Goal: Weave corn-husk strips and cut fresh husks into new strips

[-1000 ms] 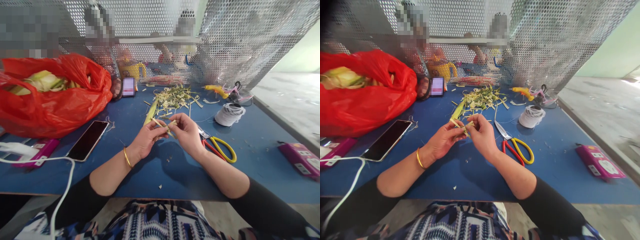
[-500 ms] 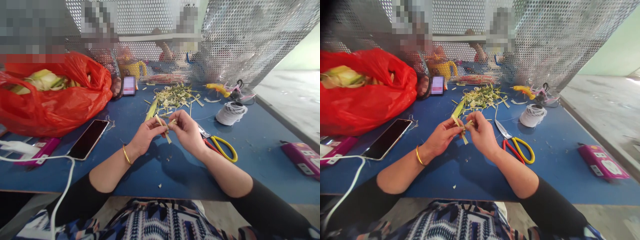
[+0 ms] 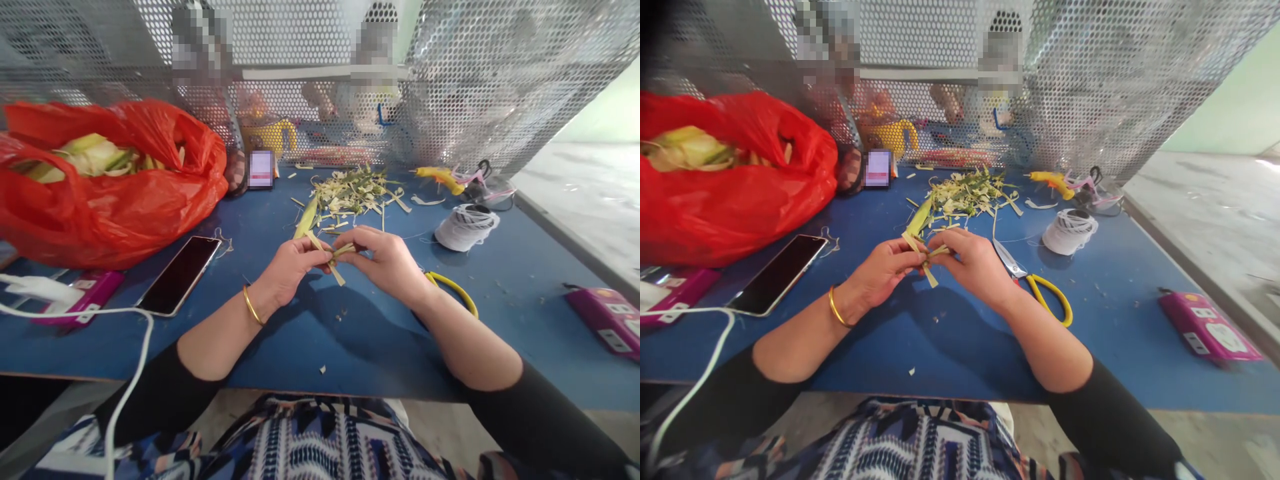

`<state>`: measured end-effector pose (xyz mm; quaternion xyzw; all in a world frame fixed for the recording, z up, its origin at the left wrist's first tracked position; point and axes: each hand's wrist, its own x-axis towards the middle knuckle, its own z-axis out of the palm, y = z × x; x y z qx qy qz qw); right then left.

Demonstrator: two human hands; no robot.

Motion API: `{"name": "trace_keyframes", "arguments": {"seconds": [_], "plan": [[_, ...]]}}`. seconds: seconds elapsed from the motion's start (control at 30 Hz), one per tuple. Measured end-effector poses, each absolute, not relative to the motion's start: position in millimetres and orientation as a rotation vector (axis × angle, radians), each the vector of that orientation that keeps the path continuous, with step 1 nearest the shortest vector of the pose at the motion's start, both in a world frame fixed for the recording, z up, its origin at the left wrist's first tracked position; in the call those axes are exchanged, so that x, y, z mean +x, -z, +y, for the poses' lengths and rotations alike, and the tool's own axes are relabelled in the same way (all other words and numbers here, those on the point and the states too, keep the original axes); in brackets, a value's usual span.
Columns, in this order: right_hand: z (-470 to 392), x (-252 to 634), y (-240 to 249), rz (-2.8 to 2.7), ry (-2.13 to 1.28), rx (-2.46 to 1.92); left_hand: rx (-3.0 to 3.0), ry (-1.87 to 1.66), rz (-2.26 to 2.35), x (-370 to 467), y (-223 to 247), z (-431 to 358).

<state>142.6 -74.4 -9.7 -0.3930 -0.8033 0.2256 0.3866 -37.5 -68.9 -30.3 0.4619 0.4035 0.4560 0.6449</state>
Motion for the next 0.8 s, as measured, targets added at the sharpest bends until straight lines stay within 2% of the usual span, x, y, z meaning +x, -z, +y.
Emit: {"name": "trace_keyframes", "arguments": {"seconds": [0.4,0.8], "plan": [[-75.5,146.6,14.8,-2.360,-0.137,-0.954,1.019,-0.920,0.880,-42.0,34.5,-66.0],[-76.2,142.3,19.9,-2.376,0.266,-0.838,0.961,-0.811,0.829,-45.8,36.3,-63.6]]}}
